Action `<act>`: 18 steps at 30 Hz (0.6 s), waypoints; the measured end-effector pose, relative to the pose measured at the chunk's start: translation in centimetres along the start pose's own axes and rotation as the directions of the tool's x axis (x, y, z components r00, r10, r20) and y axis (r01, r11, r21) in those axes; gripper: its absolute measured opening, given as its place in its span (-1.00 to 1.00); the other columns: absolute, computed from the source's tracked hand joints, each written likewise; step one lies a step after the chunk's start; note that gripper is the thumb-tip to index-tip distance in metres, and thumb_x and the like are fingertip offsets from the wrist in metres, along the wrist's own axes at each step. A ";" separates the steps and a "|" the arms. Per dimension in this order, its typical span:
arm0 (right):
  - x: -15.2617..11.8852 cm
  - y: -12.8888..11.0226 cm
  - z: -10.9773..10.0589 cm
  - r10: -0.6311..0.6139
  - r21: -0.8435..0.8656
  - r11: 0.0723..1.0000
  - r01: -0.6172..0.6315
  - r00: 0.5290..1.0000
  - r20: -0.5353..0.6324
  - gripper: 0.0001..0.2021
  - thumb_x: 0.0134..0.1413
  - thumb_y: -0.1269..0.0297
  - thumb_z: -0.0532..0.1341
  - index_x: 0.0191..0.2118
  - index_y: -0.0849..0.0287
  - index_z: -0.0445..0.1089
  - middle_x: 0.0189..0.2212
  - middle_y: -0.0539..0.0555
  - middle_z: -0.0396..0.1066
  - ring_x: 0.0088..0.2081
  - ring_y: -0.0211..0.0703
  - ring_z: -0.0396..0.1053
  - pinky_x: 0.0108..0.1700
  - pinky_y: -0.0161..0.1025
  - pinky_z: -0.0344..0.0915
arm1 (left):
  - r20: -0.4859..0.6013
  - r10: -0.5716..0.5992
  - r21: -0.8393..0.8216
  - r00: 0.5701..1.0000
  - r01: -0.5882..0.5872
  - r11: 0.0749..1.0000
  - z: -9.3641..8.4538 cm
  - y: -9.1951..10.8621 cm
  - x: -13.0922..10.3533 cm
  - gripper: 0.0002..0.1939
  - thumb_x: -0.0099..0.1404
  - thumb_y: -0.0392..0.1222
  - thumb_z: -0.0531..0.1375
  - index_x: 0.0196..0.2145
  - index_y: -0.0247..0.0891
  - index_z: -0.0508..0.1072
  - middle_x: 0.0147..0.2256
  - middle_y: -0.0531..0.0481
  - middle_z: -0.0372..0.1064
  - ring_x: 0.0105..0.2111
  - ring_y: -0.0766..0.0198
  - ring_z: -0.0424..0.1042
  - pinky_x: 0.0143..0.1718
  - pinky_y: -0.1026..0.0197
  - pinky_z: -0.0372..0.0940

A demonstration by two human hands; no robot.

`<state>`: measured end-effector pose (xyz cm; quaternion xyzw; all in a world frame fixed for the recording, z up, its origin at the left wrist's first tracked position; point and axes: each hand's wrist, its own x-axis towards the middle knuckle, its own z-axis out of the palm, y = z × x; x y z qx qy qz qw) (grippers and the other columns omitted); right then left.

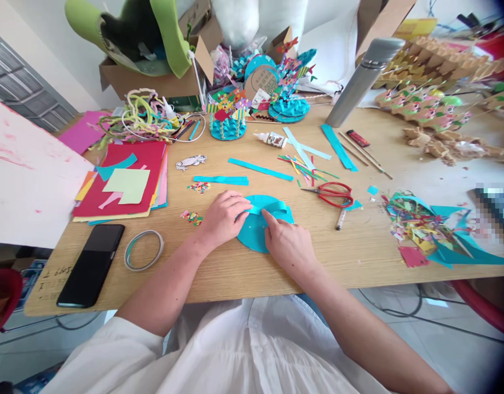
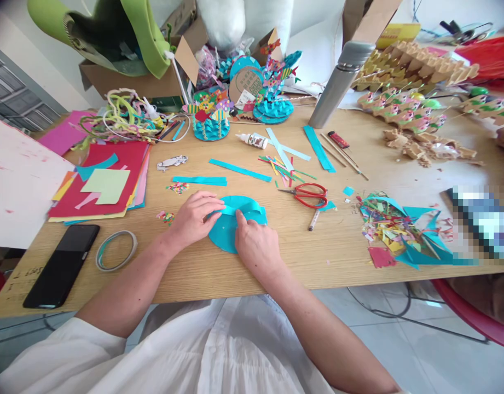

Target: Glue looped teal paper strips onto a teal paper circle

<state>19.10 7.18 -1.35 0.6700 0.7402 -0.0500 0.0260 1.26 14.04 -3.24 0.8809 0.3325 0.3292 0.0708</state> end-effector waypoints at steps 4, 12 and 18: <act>0.0 0.0 0.0 -0.003 -0.008 1.000 0.003 1.000 -0.004 -0.51 0.30 0.34 -0.08 0.29 0.07 0.21 -0.28 0.18 0.56 -0.35 -0.02 0.55 -0.41 -0.27 0.27 | -0.002 0.009 0.003 1.000 -0.009 1.000 0.0 0.0 0.0 -0.84 0.29 -0.35 0.23 -0.19 -0.24 0.55 -0.19 -0.08 0.56 -0.08 0.09 0.43 0.00 -0.06 0.38; 0.0 -0.1 -0.2 -0.003 -0.003 1.000 0.003 1.000 -0.003 -0.52 0.29 0.34 -0.07 0.28 0.09 0.23 -0.29 0.19 0.57 -0.34 0.01 0.55 -0.43 -0.26 0.26 | 0.010 -0.002 0.000 1.000 0.002 1.000 0.0 0.1 0.0 -0.84 0.29 -0.34 0.22 -0.18 -0.22 0.56 -0.19 -0.08 0.56 -0.07 0.09 0.43 0.01 -0.07 0.37; 0.0 -0.1 -0.1 -0.003 -0.018 1.000 0.003 1.000 0.014 -0.51 0.29 0.36 -0.07 0.29 0.08 0.21 -0.27 0.21 0.56 -0.34 -0.01 0.55 -0.40 -0.26 0.28 | 0.009 0.004 0.004 1.000 -0.004 1.000 0.0 0.1 0.0 -0.84 0.30 -0.33 0.21 -0.18 -0.23 0.56 -0.19 -0.09 0.56 -0.07 0.09 0.43 0.01 -0.06 0.38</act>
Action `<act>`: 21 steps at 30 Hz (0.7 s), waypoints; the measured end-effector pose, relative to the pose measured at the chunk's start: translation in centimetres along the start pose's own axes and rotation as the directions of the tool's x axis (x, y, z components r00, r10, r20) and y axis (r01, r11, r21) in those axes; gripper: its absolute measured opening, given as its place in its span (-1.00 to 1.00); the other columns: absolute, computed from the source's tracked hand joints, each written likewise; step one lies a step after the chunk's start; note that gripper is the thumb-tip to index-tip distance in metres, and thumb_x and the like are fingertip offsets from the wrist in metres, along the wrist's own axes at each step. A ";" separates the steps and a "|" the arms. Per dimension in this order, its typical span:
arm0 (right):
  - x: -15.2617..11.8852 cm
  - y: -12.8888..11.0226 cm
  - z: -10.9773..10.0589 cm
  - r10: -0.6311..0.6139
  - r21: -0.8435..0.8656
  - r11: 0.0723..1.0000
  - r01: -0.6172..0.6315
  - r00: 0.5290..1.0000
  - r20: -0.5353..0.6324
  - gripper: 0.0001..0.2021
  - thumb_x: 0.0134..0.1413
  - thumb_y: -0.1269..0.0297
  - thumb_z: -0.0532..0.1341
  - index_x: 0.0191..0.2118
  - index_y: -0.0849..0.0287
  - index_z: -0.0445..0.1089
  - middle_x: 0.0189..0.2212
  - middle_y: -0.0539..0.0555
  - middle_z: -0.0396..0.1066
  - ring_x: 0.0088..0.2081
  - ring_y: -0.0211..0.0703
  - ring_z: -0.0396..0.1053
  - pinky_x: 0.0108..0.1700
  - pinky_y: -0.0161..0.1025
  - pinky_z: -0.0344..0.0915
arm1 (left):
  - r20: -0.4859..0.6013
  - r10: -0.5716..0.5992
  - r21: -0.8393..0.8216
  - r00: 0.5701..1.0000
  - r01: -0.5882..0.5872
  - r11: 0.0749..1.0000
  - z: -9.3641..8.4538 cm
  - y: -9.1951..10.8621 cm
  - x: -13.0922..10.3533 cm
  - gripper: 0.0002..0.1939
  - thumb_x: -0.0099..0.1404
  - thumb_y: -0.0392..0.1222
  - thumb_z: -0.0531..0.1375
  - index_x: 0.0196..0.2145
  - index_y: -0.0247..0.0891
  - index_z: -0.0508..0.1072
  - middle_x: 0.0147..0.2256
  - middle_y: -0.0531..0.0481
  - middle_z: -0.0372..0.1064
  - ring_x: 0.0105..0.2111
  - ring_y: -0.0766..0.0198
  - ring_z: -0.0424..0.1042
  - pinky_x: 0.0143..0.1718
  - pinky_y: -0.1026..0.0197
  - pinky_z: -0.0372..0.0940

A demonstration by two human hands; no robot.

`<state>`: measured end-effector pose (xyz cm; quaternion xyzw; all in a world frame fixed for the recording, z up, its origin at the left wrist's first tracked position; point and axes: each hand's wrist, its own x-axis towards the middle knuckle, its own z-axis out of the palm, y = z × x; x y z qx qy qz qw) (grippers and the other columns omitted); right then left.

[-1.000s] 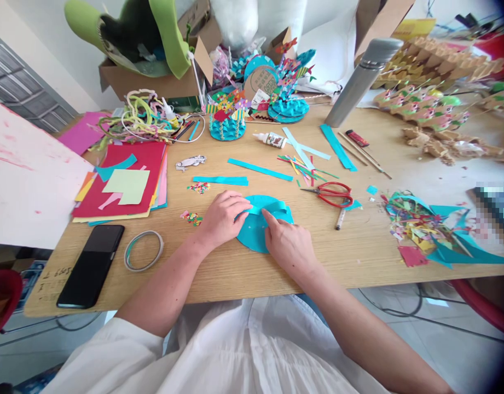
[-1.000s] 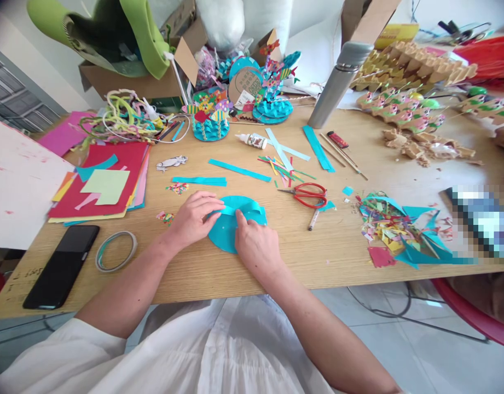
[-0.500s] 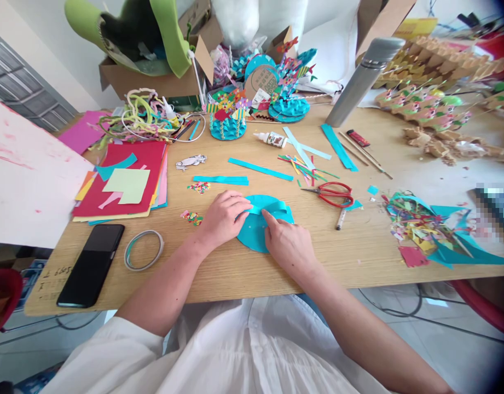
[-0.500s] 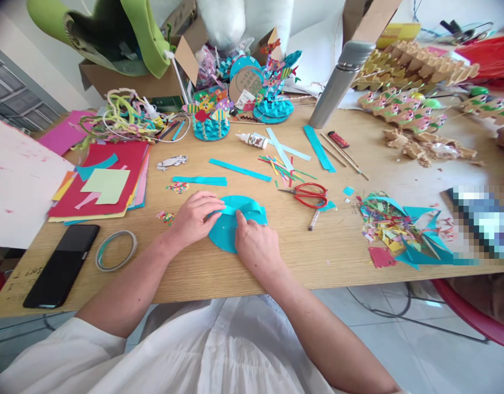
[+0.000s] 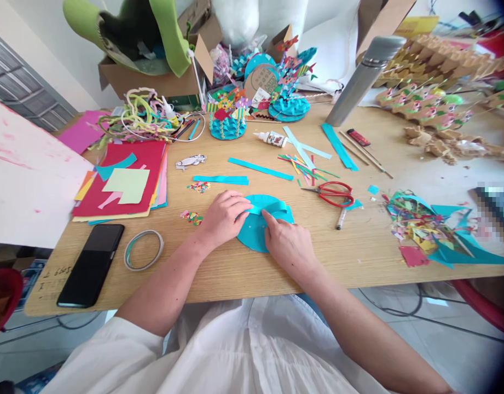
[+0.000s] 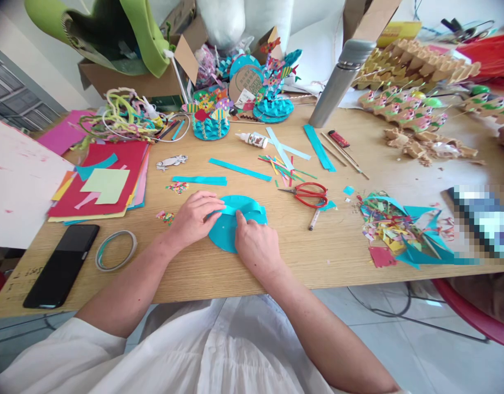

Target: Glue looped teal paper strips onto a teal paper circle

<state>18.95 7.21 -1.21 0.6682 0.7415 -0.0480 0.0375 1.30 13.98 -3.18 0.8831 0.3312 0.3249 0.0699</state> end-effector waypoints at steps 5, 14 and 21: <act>0.0 0.0 -0.1 -0.015 -0.032 0.999 0.015 1.000 -0.002 -0.52 0.30 0.37 -0.08 0.28 0.10 0.22 -0.30 0.20 0.56 -0.35 0.02 0.55 -0.42 -0.24 0.31 | -0.006 0.015 0.017 1.000 -0.015 1.000 0.1 0.0 0.0 -0.85 0.29 -0.34 0.22 -0.19 -0.26 0.55 -0.19 -0.09 0.57 -0.09 0.08 0.43 0.01 -0.05 0.38; 0.5 -0.5 -2.0 -0.072 -0.078 0.994 0.077 0.996 0.055 -0.57 0.29 0.48 -0.09 0.13 0.25 0.36 -0.39 0.24 0.54 -0.33 0.04 0.56 -0.41 -0.23 0.33 | 0.008 0.019 0.025 1.000 -0.019 0.999 0.2 0.0 -0.1 -0.86 0.31 -0.31 0.22 -0.18 -0.26 0.55 -0.18 -0.09 0.57 -0.08 0.09 0.43 0.01 -0.03 0.38; 1.3 -1.0 -2.7 -0.118 -0.074 0.989 0.126 0.988 0.098 -0.59 0.29 0.52 -0.13 0.00 0.36 0.43 -0.39 0.31 0.54 -0.31 0.04 0.56 -0.39 -0.22 0.36 | -0.022 0.042 0.024 0.999 -0.041 0.999 0.3 -0.1 -0.1 -0.87 0.31 -0.30 0.22 -0.20 -0.30 0.56 -0.20 -0.11 0.57 -0.10 0.08 0.43 -0.02 -0.02 0.39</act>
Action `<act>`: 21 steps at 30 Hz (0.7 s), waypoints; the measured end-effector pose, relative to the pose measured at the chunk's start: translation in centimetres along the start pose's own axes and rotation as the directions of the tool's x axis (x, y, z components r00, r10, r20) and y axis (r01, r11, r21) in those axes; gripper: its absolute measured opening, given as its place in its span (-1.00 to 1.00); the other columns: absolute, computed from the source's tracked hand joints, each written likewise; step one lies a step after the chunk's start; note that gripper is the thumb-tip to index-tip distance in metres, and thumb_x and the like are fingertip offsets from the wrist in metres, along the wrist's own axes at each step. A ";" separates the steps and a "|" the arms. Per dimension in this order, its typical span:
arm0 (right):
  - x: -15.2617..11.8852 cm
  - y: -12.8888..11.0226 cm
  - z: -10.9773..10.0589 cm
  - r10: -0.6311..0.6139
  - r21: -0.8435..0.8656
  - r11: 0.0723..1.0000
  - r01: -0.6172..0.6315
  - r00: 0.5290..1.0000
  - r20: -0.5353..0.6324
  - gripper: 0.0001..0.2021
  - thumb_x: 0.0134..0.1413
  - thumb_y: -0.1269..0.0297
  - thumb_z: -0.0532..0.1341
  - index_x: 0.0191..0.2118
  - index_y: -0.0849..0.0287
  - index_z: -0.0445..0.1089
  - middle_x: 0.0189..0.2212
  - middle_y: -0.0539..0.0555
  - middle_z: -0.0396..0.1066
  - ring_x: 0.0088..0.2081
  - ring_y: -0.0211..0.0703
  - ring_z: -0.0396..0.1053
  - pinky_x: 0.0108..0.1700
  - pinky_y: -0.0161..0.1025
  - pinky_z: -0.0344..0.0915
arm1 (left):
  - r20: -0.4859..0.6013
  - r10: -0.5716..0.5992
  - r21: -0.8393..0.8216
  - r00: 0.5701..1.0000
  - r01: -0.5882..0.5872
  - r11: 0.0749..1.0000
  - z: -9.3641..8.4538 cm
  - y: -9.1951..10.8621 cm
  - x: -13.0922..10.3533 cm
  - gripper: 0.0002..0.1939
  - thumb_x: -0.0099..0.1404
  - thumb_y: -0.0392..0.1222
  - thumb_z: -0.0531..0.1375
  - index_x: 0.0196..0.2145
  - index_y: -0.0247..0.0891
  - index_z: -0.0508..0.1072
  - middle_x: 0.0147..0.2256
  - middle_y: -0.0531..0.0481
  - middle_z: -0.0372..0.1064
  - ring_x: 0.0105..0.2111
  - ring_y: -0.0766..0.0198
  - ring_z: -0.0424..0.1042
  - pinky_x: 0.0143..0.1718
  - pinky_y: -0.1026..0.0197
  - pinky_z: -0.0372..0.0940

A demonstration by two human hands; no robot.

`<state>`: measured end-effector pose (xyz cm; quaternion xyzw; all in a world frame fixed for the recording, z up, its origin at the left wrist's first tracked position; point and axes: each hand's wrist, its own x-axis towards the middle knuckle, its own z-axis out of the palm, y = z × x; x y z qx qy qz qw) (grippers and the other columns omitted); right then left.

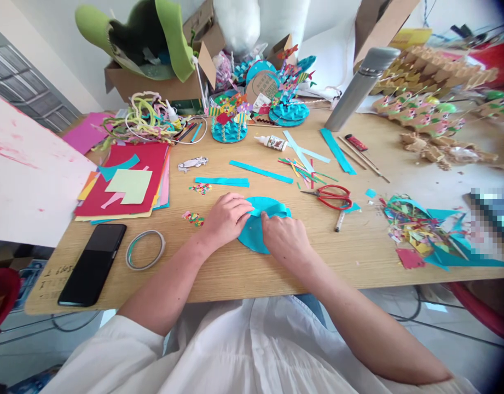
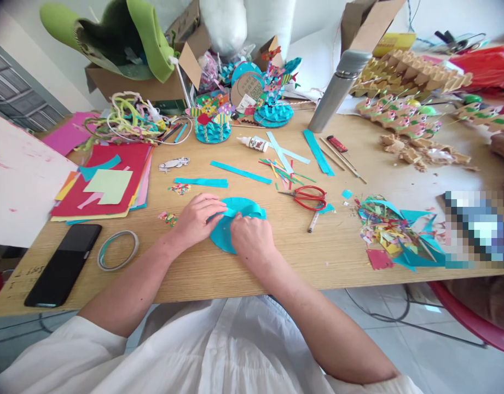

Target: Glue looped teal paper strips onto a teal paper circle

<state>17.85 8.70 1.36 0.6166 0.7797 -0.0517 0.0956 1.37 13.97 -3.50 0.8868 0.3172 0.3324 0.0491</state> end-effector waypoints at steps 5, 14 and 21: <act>0.1 0.2 0.1 0.031 0.017 0.999 -0.030 0.999 -0.008 -0.67 0.27 0.49 -0.06 -0.11 0.27 0.45 -0.35 0.26 0.55 -0.28 0.07 0.56 -0.36 -0.20 0.38 | 0.026 -0.013 0.007 1.000 0.012 1.000 0.0 0.1 0.0 -0.87 0.33 -0.28 0.21 -0.19 -0.28 0.56 -0.18 -0.10 0.57 -0.07 0.09 0.41 0.01 -0.02 0.38; 0.1 0.3 -0.4 -0.041 -0.045 0.998 0.043 0.999 0.026 -0.60 0.29 0.51 -0.12 -0.05 0.32 0.45 -0.34 0.30 0.55 -0.27 0.08 0.56 -0.37 -0.19 0.37 | 0.057 -0.020 0.003 0.998 0.020 1.000 0.1 -0.1 -0.2 -0.85 0.34 -0.29 0.18 -0.19 -0.28 0.55 -0.17 -0.10 0.56 -0.06 0.09 0.41 0.02 -0.03 0.36; 0.4 0.3 -1.2 -0.100 -0.067 0.992 0.105 0.993 0.066 -0.63 0.25 0.54 -0.08 -0.10 0.33 0.48 -0.27 0.34 0.54 -0.21 0.04 0.54 -0.30 -0.20 0.36 | 0.047 -0.026 0.001 0.999 0.026 1.000 0.2 -0.1 -0.2 -0.85 0.34 -0.29 0.18 -0.19 -0.28 0.55 -0.18 -0.09 0.56 -0.06 0.09 0.41 0.01 -0.03 0.36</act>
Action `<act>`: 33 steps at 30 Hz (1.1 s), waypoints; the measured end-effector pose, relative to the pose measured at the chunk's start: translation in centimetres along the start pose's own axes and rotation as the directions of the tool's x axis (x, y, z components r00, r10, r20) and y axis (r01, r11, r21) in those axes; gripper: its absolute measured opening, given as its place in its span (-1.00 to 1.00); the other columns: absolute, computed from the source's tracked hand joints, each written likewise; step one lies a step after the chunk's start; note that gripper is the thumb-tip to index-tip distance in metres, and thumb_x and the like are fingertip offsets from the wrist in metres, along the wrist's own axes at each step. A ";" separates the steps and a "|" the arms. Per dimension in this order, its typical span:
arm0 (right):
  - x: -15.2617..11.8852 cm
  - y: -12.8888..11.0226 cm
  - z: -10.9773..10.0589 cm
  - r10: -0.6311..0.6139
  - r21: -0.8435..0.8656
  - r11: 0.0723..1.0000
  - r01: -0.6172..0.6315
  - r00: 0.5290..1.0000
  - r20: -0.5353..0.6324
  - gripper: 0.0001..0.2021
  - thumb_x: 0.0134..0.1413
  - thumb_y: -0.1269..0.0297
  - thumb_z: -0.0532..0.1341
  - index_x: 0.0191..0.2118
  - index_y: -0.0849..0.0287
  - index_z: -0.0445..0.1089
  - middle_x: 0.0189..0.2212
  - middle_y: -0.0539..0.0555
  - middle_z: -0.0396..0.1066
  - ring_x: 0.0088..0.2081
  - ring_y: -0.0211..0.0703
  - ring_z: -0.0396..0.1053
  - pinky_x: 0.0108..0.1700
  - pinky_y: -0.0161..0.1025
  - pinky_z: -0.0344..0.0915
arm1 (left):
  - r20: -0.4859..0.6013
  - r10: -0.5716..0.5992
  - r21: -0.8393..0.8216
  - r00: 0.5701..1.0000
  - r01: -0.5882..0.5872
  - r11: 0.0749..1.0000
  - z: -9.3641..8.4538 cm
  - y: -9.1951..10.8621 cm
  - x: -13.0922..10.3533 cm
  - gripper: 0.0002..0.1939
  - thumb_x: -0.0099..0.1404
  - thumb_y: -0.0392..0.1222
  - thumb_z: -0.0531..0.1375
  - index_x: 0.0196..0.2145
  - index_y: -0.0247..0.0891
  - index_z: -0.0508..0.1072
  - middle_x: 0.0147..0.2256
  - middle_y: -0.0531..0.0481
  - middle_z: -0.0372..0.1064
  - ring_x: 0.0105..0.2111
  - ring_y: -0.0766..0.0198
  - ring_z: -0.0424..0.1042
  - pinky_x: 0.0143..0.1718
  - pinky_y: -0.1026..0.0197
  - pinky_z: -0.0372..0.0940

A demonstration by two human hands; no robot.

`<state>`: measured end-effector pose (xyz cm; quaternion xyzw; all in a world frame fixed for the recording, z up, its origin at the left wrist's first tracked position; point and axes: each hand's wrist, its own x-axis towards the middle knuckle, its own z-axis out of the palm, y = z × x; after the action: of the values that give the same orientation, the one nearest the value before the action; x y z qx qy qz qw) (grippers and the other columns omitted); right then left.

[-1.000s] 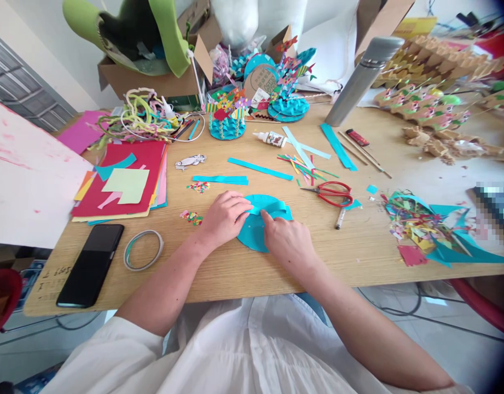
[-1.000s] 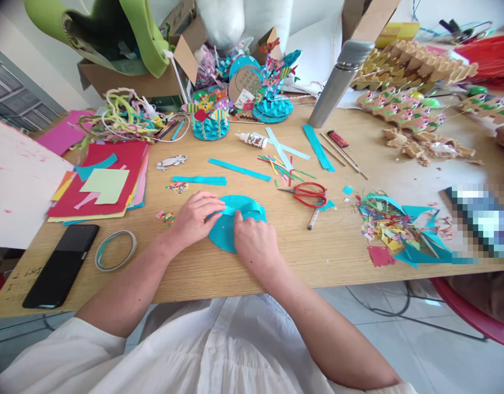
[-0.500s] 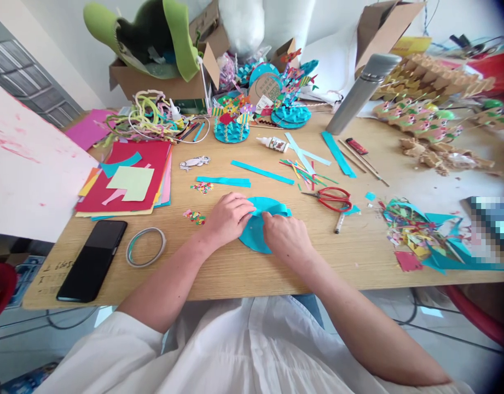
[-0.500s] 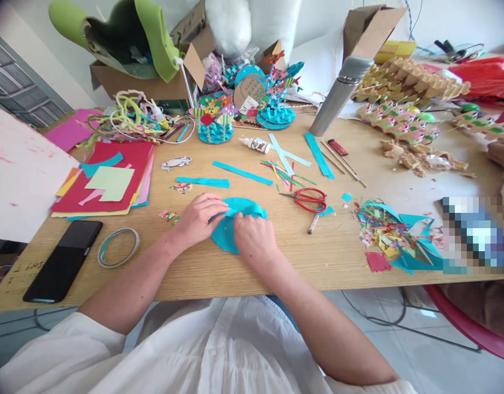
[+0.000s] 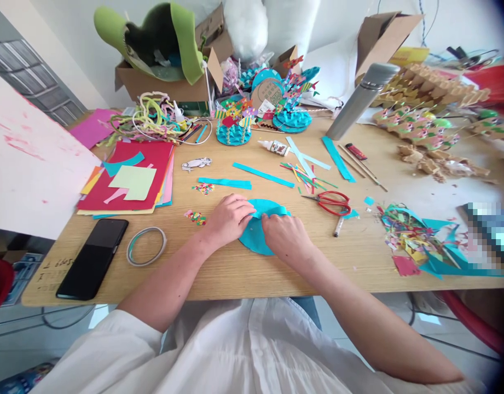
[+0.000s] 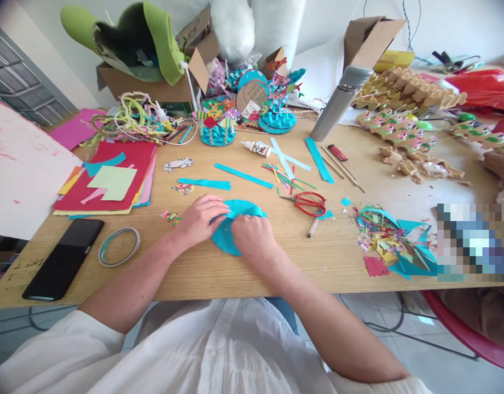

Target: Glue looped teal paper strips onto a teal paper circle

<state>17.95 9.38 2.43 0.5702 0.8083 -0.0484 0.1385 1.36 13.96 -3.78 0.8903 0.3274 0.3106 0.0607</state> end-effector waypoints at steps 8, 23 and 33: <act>-0.3 0.9 1.1 0.079 0.040 0.996 -0.076 0.995 -0.069 -0.67 0.25 0.47 -0.06 -0.09 0.21 0.43 -0.27 0.26 0.52 -0.24 0.07 0.55 -0.36 -0.22 0.33 | 0.009 0.003 -0.004 1.000 -0.003 1.000 0.0 0.0 0.0 -0.85 0.34 -0.31 0.17 -0.19 -0.29 0.55 -0.18 -0.10 0.56 -0.06 0.08 0.41 0.01 -0.04 0.36; -0.2 0.3 0.6 0.011 0.017 1.000 -0.011 1.000 0.010 -0.54 0.32 0.47 -0.17 0.11 0.32 0.38 -0.32 0.32 0.55 -0.26 0.05 0.56 -0.35 -0.21 0.36 | 0.008 -0.010 0.000 1.000 0.010 1.000 -0.1 0.0 0.0 -0.84 0.35 -0.29 0.17 -0.19 -0.29 0.55 -0.18 -0.12 0.56 -0.07 0.08 0.41 0.00 -0.03 0.37; 0.8 3.5 0.5 0.117 0.285 0.957 -0.058 0.974 -0.196 -0.61 0.21 0.39 0.01 0.03 0.14 0.48 -0.19 0.22 0.57 -0.16 0.03 0.54 -0.15 -0.17 0.34 | 0.012 -0.014 -0.016 1.000 0.014 1.000 -0.4 0.1 0.1 -0.82 0.36 -0.30 0.14 -0.17 -0.28 0.54 -0.17 -0.13 0.55 -0.05 0.09 0.41 0.01 -0.04 0.37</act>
<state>21.06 11.16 2.05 0.6212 0.7775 -0.0944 -0.0270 1.27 13.85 -3.42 0.8892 0.3308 0.3076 0.0722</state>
